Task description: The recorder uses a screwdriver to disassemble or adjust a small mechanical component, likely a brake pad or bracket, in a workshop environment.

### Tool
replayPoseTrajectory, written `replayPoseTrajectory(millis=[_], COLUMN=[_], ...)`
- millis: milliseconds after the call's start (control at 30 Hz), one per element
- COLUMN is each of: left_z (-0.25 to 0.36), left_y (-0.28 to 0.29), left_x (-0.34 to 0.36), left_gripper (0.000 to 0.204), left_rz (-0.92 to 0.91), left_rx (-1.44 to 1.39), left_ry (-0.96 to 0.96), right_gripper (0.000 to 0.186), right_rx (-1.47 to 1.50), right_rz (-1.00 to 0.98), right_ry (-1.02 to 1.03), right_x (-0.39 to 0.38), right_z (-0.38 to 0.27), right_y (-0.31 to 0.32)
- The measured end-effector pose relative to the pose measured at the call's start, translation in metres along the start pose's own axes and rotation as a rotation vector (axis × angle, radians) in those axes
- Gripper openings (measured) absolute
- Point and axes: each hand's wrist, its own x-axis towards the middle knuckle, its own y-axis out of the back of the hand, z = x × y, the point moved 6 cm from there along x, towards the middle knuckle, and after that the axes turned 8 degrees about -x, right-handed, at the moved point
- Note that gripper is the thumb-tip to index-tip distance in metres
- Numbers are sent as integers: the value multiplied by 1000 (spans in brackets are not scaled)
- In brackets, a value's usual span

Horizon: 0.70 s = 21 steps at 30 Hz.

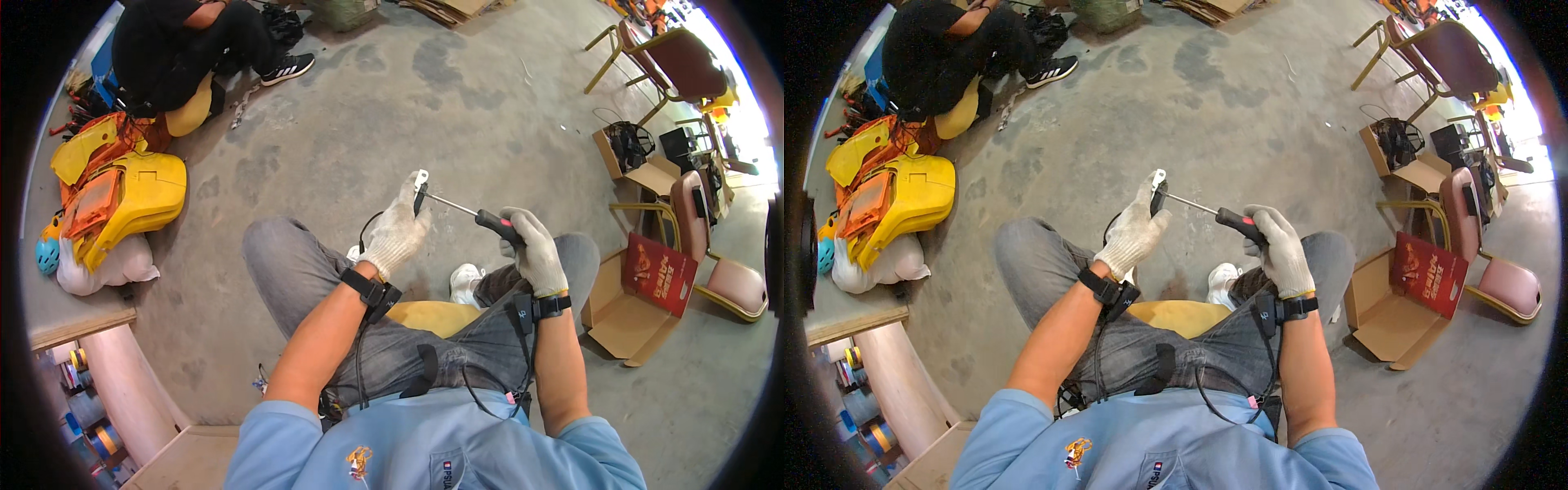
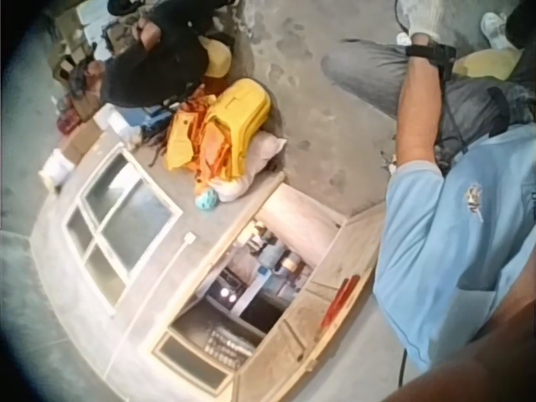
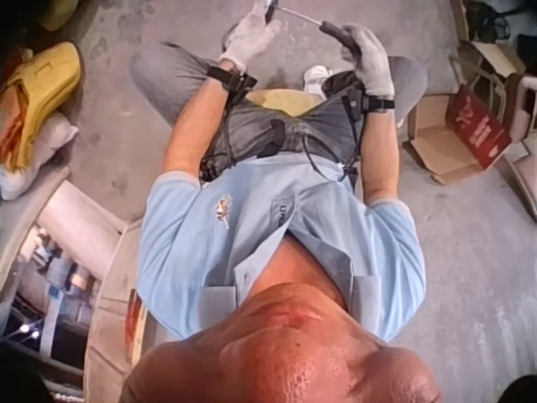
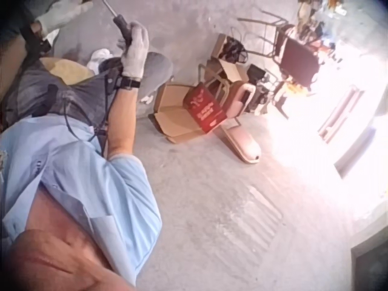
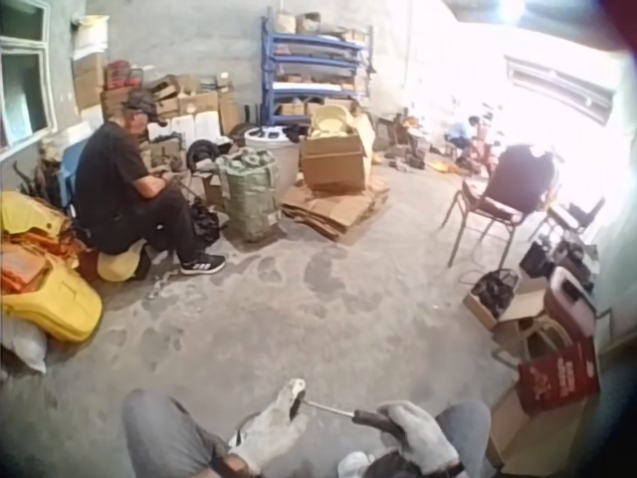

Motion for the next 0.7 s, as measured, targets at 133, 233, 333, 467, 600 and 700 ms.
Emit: replayPoseTrajectory(millis=[133,233,333,467,600,700], left_z=[0,-1,-7,-16,-7,-8], left_y=[0,-2,-5,-7,2,3], left_x=[-2,-2,3,8,6,-2], left_gripper=[85,87,86,74,65,65], left_rz=[-51,-39,-22,-40,15,-50], left_rx=[-102,-106,-123,-221,-232,-408], left_ry=[62,52,85,167,137,274], right_gripper=[41,42,42,41,41,42], right_rx=[49,111,99,119,132,143], right_rz=[-41,-23,-44,-72,-64,-71], right_ry=[54,30,20,26,13,-5], right_x=[2,-1,-1,-2,-1,-1], right_z=[4,7,7,6,5,6], right_y=[4,6,5,5,6,9])
